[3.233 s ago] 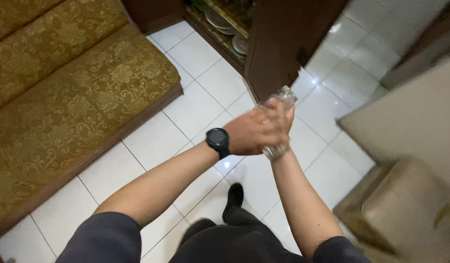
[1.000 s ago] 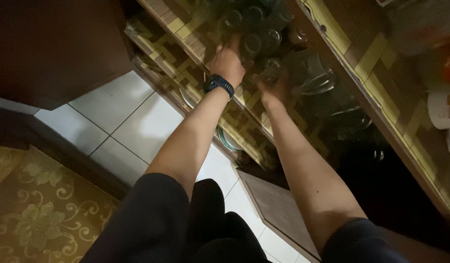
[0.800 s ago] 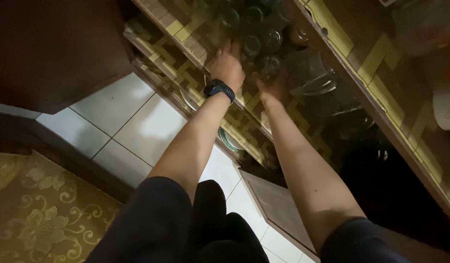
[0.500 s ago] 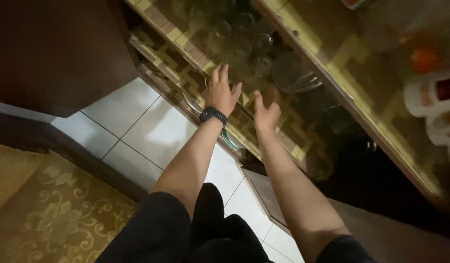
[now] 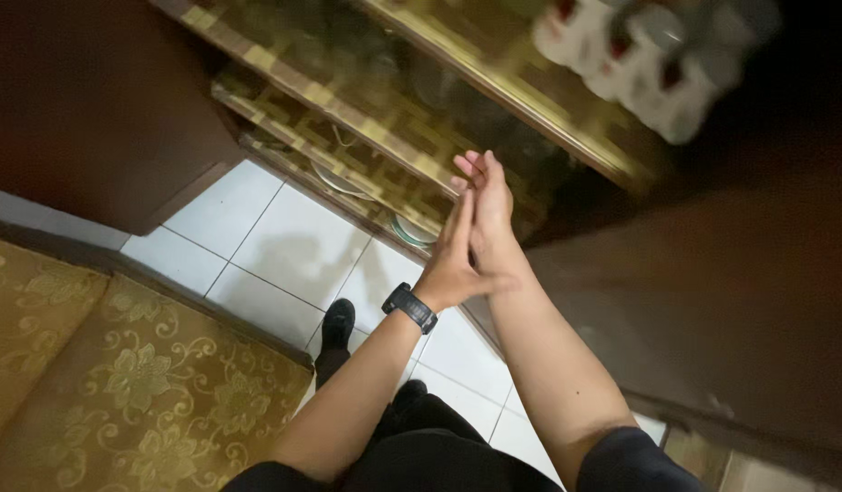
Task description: The person wipes glasses and mugs with a cloth on a table, then carries and places them onto shelves inside a cabinet.
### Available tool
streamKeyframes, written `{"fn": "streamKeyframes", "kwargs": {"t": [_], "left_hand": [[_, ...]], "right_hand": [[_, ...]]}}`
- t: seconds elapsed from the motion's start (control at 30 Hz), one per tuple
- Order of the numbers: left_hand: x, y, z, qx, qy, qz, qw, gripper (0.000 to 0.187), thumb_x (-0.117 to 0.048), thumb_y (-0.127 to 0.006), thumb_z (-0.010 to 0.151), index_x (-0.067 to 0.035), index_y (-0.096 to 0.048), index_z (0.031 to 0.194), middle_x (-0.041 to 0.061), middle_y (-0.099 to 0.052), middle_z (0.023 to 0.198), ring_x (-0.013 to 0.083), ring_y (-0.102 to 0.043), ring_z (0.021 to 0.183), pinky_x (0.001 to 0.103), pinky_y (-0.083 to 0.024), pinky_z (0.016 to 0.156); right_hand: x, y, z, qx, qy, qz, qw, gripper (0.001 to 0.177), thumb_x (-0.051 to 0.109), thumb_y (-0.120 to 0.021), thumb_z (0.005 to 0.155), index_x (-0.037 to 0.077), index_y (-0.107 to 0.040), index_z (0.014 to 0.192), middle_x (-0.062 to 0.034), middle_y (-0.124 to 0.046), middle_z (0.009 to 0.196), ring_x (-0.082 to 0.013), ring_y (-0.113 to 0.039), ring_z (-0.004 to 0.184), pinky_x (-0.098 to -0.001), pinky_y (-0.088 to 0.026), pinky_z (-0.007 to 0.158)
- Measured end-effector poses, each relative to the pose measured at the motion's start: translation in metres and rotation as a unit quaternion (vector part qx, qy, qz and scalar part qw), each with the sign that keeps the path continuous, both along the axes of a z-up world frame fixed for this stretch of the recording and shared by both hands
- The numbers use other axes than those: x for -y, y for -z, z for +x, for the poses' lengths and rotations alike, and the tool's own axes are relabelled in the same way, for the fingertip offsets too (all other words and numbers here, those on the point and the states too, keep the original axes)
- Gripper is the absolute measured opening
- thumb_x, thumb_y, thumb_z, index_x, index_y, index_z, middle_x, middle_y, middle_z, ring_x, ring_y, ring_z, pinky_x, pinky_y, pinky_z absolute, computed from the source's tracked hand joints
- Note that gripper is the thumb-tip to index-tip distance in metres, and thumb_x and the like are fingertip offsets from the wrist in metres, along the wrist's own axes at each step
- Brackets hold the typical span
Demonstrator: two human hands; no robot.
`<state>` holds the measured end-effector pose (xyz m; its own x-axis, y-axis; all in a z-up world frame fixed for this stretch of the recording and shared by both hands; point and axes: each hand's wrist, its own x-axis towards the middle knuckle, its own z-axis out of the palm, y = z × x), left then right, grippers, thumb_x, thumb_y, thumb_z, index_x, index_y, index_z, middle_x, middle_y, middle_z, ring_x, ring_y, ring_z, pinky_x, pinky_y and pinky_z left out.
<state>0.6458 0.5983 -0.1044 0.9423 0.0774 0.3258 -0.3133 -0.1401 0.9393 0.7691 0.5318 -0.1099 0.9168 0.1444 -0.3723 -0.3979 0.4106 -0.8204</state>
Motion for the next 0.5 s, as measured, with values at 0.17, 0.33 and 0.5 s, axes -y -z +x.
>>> {"fn": "streamKeyframes", "kwargs": {"t": [0.17, 0.33, 0.5], "left_hand": [[0.056, -0.056, -0.055, -0.012, 0.062, 0.033, 0.997, 0.127, -0.057, -0.083, 0.075, -0.001, -0.014, 0.167, 0.028, -0.026, 0.168, 0.0408, -0.024, 0.159, 0.05, -0.027, 0.126], [0.106, -0.076, -0.097, -0.022, 0.144, -0.01, 0.989, 0.099, -0.05, -0.077, 0.087, -0.001, -0.033, 0.161, 0.024, -0.044, 0.159, 0.0375, -0.042, 0.151, 0.047, -0.035, 0.124], [0.164, -0.067, -0.149, -0.02, 0.268, -0.005, 0.963, 0.086, -0.043, -0.074, 0.093, -0.001, -0.036, 0.158, 0.024, -0.045, 0.156, 0.0365, -0.043, 0.149, 0.044, -0.036, 0.122]], "right_hand": [[0.065, -0.046, -0.061, 0.032, 0.052, 0.008, 0.998, 0.044, 0.043, -0.056, 0.099, 0.007, -0.064, 0.122, -0.008, -0.074, 0.119, -0.0148, -0.062, 0.081, -0.0299, -0.049, 0.074], [0.13, -0.083, -0.125, 0.055, 0.146, 0.012, 0.988, 0.04, 0.042, -0.058, 0.099, 0.007, -0.064, 0.117, -0.009, -0.073, 0.117, -0.0131, -0.061, 0.079, -0.0283, -0.048, 0.069], [0.203, -0.086, -0.204, 0.084, 0.265, 0.005, 0.96, 0.041, 0.041, -0.055, 0.098, 0.005, -0.066, 0.114, -0.0105, -0.074, 0.111, -0.0133, -0.062, 0.078, -0.0292, -0.051, 0.069]]}}
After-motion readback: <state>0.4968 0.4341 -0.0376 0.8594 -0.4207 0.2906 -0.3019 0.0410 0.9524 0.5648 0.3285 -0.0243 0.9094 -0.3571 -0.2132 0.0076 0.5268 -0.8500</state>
